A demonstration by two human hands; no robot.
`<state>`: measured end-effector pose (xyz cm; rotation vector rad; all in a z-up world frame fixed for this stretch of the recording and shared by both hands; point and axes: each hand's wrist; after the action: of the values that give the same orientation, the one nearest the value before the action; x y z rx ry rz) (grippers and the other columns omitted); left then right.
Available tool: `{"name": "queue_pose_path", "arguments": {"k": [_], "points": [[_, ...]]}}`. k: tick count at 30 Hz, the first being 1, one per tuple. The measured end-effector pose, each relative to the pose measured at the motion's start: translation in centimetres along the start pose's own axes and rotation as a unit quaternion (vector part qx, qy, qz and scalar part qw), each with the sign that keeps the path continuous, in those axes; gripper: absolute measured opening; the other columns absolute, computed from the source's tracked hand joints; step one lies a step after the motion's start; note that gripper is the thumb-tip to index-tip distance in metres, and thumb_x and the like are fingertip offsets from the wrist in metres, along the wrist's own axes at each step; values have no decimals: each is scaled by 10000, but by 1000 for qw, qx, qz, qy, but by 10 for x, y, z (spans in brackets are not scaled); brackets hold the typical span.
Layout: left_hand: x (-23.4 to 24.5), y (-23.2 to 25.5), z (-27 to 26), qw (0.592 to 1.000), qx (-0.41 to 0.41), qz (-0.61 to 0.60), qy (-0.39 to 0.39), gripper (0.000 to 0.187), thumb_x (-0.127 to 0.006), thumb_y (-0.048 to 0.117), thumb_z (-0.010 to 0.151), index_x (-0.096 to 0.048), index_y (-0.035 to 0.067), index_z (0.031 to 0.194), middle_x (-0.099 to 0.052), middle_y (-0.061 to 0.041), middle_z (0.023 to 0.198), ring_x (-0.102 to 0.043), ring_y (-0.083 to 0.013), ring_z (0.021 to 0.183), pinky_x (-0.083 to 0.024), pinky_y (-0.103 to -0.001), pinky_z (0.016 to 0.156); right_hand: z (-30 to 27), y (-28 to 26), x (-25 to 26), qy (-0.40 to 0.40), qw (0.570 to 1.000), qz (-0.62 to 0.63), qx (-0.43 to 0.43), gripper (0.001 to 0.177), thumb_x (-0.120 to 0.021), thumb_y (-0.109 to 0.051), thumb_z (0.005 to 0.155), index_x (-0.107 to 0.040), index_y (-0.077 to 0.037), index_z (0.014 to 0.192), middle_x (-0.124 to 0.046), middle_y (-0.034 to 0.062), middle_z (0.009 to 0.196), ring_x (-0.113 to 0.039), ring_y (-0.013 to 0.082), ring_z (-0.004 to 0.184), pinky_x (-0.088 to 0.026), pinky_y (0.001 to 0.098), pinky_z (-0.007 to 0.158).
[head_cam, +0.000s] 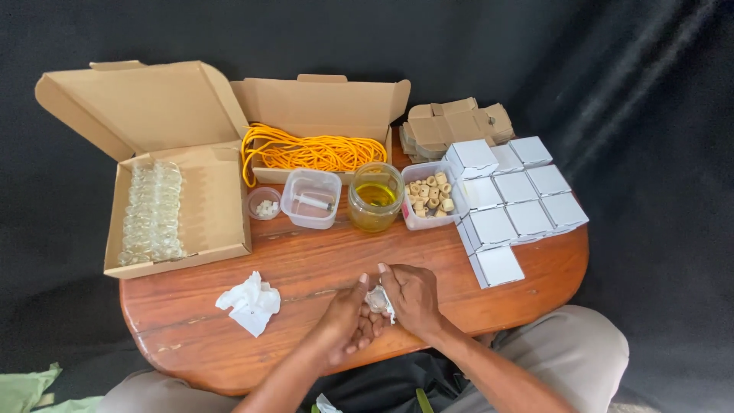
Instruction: Assembling small cardboard boxes, filling glass vials with liquid using a syringe, and attaching decorative cords to the vials for packaging.
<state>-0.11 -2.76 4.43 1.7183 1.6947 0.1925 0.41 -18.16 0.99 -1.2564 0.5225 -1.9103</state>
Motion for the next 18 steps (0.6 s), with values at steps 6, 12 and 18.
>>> {"name": "queue_pose_path", "arguments": {"k": [6,12,18], "points": [[20,-22,19,829,-343,427,116,342,-457,407,1042,-526,94,921,-711,-159,771,-661,-402,693,-433,-482,609,2,9,-6,-22,996,11,-87,583,-503,-326,1068,-310,-133,553,-338,-35,479,-345,87,467,-253,365,471],[16,-13,15,996,45,-47,-60,412,-532,469,1017,-521,59,974,-563,-130,592,-382,-125,310,-102,-214,261,0,4,-3,-19,999,24,18,512,-521,-242,1054,-457,-95,568,-434,-12,492,-420,112,447,-298,342,449],[7,1,-8,901,-230,363,65,314,-591,447,980,-562,134,986,-695,-70,657,-578,-182,458,-475,-342,532,4,8,-7,-43,984,33,-171,617,-532,-368,1036,-375,-112,497,-438,-16,444,-427,100,465,-329,363,496]]}}
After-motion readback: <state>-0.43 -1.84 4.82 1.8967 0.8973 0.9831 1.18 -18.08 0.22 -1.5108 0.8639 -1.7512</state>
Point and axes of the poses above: each hand's wrist, its own z-axis towards the middle knuckle, its own x-axis out of the back of the hand, y = z × x
